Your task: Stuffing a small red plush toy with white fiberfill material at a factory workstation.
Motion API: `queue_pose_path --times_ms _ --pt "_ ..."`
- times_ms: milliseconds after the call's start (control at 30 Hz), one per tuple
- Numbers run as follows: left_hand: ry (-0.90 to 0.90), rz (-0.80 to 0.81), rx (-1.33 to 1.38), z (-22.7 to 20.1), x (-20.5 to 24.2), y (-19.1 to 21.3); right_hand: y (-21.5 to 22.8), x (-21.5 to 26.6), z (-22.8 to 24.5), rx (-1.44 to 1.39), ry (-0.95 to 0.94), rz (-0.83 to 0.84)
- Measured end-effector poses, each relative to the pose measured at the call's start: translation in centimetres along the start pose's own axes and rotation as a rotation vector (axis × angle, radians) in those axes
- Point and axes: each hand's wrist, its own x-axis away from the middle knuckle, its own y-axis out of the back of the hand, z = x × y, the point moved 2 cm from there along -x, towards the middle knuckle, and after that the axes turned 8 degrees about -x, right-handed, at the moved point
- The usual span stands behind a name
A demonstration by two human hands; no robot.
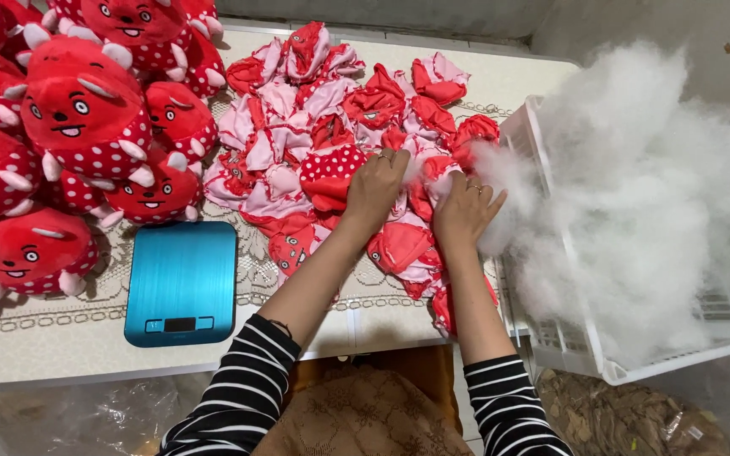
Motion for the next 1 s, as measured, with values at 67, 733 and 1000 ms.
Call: queue_pose_path --times_ms 67,733,1000 --pt "0.007 -0.005 -0.026 0.2 -0.5 0.0 2.8 -0.4 1.8 -0.02 -0.005 -0.005" --pt "-0.038 -0.111 0.069 2.7 -1.9 4.9 -0.2 -0.3 1.4 0.008 0.033 0.039" --pt "-0.024 -0.036 0.068 3.6 -0.5 3.9 4.2 -1.2 10.0 -1.075 0.333 0.153"
